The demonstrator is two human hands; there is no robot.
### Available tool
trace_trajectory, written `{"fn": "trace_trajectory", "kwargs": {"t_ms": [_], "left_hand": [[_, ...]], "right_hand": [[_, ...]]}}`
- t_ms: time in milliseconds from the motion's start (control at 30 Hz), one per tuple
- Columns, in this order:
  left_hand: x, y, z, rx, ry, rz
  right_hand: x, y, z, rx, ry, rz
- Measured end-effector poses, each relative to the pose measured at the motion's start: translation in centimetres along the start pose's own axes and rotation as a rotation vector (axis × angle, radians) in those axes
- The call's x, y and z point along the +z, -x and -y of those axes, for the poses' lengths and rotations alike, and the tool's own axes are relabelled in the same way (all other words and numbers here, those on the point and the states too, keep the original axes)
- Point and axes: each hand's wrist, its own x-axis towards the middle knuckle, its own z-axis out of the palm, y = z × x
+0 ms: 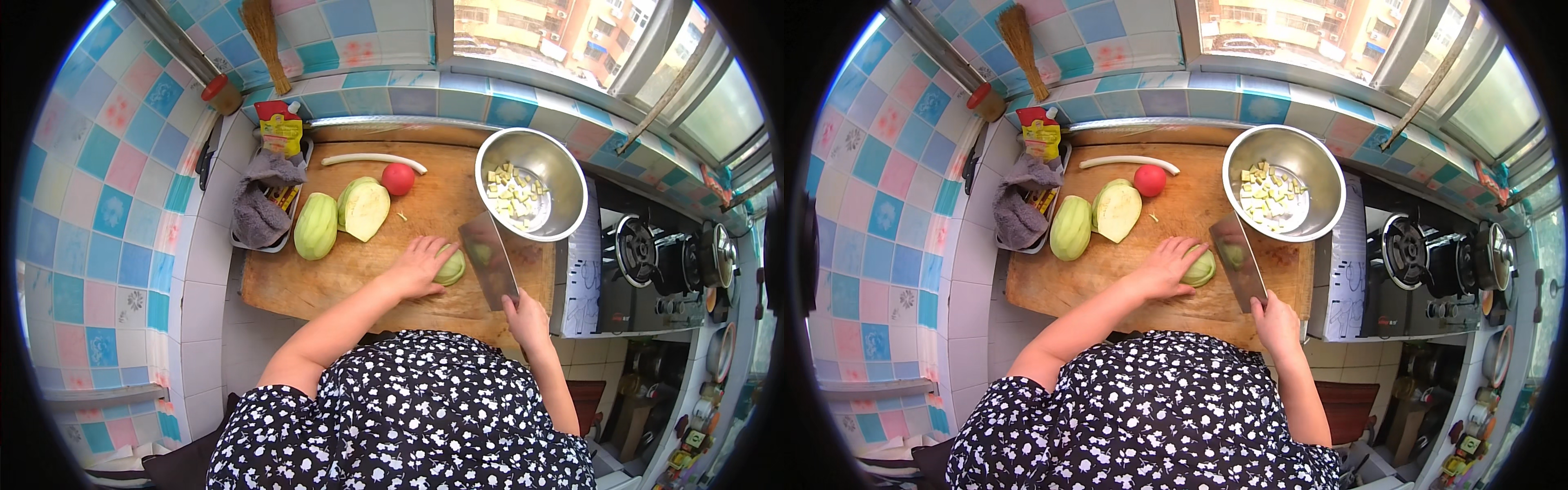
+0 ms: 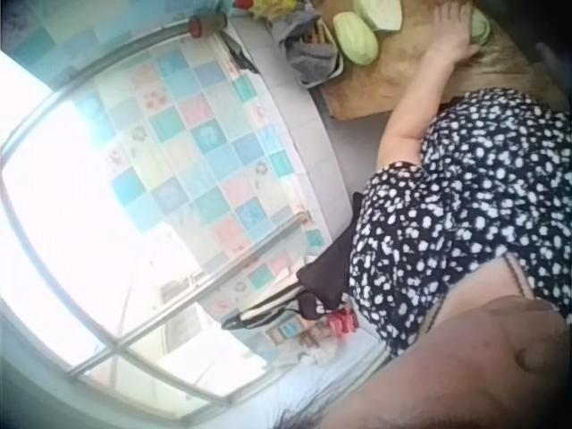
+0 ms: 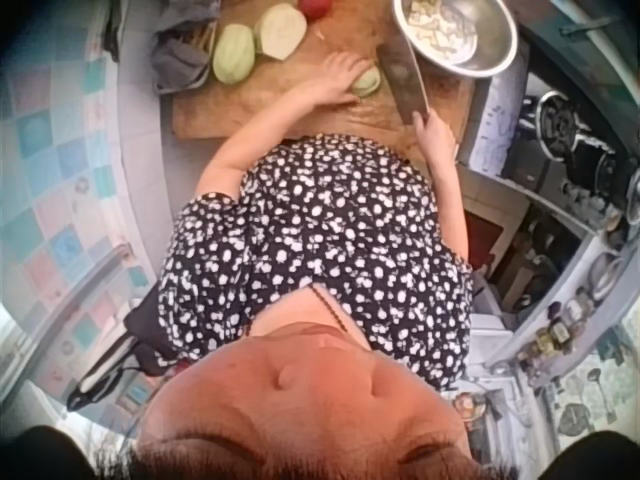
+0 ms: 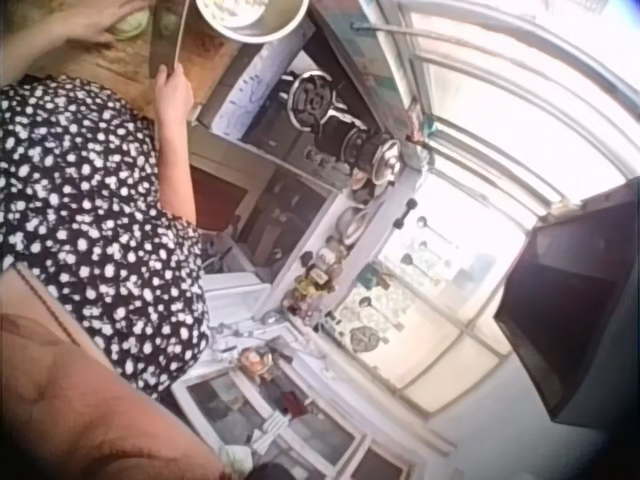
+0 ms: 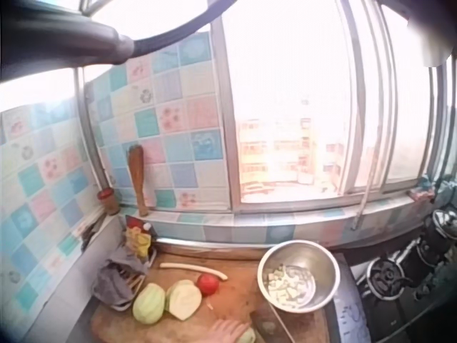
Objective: The person slices a light green vegetable into thin strips and then dices them into small cubes on a wooden cutting board. The diced pieces are transferred into a metal bowl. The person repeats this process with additional pieces of the same vegetable.
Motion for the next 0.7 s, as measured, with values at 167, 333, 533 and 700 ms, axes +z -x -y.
{"fn": "trace_trajectory", "kwargs": {"t_ms": [167, 333, 533, 700], "left_hand": [[0.1, -0.6, 1.2, 0.126, 0.042, 0.039], [0.2, 0.0, 1.2, 0.232, 0.06, -0.005], [-0.6, -0.5, 0.8, 0.262, 0.051, 0.139], [0.1, 1.2, 0.2, 0.114, -0.033, 0.036]], "right_hand": [[0.5, -0.2, -0.8, -0.025, 0.0, -0.024], [0.0, -0.3, -0.3, 0.043, -0.037, 0.06], [-0.2, -0.3, -0.2, 0.032, -0.049, 0.062], [0.3, 0.1, -0.4, -0.03, -0.059, -0.002]]}}
